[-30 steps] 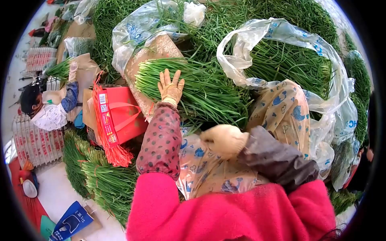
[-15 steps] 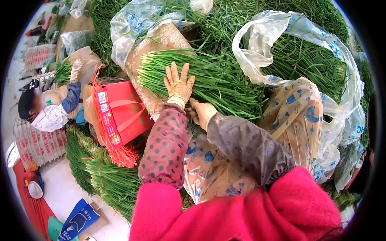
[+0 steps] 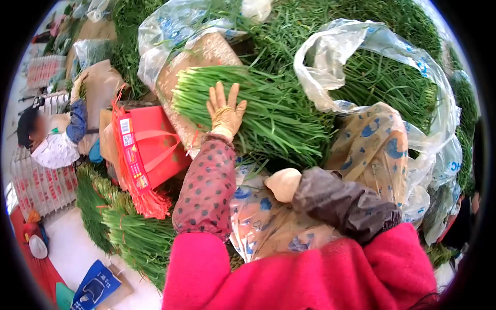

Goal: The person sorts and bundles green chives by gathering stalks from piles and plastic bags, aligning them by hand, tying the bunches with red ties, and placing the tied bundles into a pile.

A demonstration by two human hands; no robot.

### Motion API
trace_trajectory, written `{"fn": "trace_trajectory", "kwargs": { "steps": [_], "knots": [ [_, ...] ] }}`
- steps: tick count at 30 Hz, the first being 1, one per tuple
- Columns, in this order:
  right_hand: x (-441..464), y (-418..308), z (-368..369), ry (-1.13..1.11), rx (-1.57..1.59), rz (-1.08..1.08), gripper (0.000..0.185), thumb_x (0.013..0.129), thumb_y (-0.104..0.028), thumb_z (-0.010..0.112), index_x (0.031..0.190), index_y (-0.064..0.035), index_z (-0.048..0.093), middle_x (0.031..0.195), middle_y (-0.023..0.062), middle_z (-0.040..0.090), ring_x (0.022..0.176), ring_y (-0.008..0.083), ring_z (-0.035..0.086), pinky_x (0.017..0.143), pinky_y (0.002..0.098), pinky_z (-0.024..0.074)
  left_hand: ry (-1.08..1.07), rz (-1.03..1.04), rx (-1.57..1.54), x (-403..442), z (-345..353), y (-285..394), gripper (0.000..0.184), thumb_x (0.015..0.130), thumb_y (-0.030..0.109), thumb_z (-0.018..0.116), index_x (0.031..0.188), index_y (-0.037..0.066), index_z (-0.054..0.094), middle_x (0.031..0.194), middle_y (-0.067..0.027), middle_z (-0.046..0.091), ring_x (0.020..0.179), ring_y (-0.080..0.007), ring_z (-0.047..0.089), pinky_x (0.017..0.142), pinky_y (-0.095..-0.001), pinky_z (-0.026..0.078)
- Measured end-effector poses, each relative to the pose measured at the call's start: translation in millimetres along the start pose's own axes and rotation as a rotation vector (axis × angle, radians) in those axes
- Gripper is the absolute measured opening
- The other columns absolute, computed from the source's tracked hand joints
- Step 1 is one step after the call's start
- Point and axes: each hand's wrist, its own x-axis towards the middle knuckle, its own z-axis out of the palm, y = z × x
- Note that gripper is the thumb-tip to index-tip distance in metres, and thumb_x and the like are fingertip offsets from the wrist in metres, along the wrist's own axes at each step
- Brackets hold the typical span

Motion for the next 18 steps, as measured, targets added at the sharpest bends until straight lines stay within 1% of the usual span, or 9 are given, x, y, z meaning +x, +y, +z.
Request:
{"fn": "trace_trajectory", "kwargs": {
  "steps": [3,4,9,10,12,13,14,16,18],
  "knots": [
    [-36,14,12,0.130,-0.011,0.047,0.021,0.077,-0.012,0.061,0.094,-0.0043,0.070,0.084,0.0119,0.070,0.078,0.0296,0.069,0.063,0.0410,0.0545,-0.015,0.024,0.213,8,-13,7,0.060,0.086,0.040,0.061,0.141,0.027,0.041,0.149,-0.0187,0.027,0.135,-0.0413,0.027,0.101,-0.0565,0.031],
    [-45,17,12,0.153,-0.013,0.081,0.019,0.078,-0.012,0.061,0.093,-0.0046,0.070,0.083,0.0121,0.070,0.078,0.0301,0.068,0.062,0.0416,0.0546,-0.004,0.036,0.205,8,-13,6,0.060,0.085,0.038,0.062,0.140,0.026,0.043,0.147,-0.0193,0.029,0.133,-0.0412,0.028,0.100,-0.0555,0.032],
    [-120,14,-20,0.283,0.149,0.076,0.035,0.081,-0.016,0.056,0.114,-0.0042,0.056,0.082,0.0163,0.065,0.077,0.0369,0.066,0.065,0.0444,0.0522,-0.230,-0.132,0.346,7,-20,18,0.055,0.096,0.040,0.047,0.148,0.031,0.030,0.158,-0.0083,0.014,0.144,-0.0371,0.010,0.108,-0.0625,0.018],
    [-127,18,-19,0.362,0.160,0.014,0.038,0.082,-0.016,0.056,0.118,-0.0054,0.054,0.081,0.0156,0.064,0.078,0.0361,0.065,0.065,0.0438,0.0518,-0.283,-0.155,0.320,9,-33,37,0.057,0.096,0.027,0.049,0.148,0.031,0.029,0.158,-0.0071,0.015,0.145,-0.0357,0.009,0.108,-0.0654,0.015],
    [-159,24,-28,0.665,0.311,-0.119,0.032,0.083,-0.016,0.058,0.114,-0.0064,0.057,0.079,0.0160,0.063,0.075,0.0368,0.064,0.064,0.0454,0.0511,-0.207,0.009,0.375,8,-36,55,0.067,0.089,0.010,0.053,0.149,0.031,0.029,0.158,-0.0071,0.017,0.146,-0.0352,0.008,0.108,-0.0673,0.012],
    [-174,29,-37,0.757,0.338,-0.115,0.033,0.084,-0.015,0.057,0.115,-0.0065,0.056,0.083,0.0153,0.063,0.078,0.0352,0.065,0.064,0.0451,0.0512,-0.289,0.061,0.344,8,-39,67,0.078,0.081,0.001,0.055,0.148,0.030,0.030,0.158,-0.0074,0.017,0.146,-0.0353,0.008,0.108,-0.0677,0.011],
    [-188,37,-45,0.847,0.368,-0.116,0.033,0.085,-0.014,0.057,0.117,-0.0066,0.056,0.087,0.0147,0.064,0.080,0.0336,0.065,0.064,0.0447,0.0513,-0.313,0.128,0.299,7,-42,83,0.070,0.078,0.002,0.059,0.141,0.027,0.042,0.156,-0.0096,0.024,0.146,-0.0353,0.012,0.108,-0.0673,0.012],
    [-217,71,-53,1.316,0.269,-0.068,0.034,0.085,-0.008,0.063,0.119,-0.0037,0.060,0.101,0.0150,0.067,0.090,0.0263,0.068,0.076,0.0332,0.0546,-0.311,0.268,0.202,9,-50,108,0.056,0.076,0.002,0.062,0.128,0.023,0.054,0.151,-0.0118,0.032,0.144,-0.0352,0.018,0.107,-0.0674,0.013],
    [-222,121,-60,1.544,0.329,0.060,0.034,0.085,-0.006,0.065,0.118,-0.0025,0.060,0.098,0.0134,0.068,0.089,0.0218,0.067,0.078,0.0308,0.0540,-0.001,0.481,-0.029,25,-71,148,0.045,0.076,-0.001,0.061,0.117,0.016,0.060,0.137,-0.0130,0.049,0.132,-0.0369,0.041,0.105,-0.0560,0.030]
  ]
}}
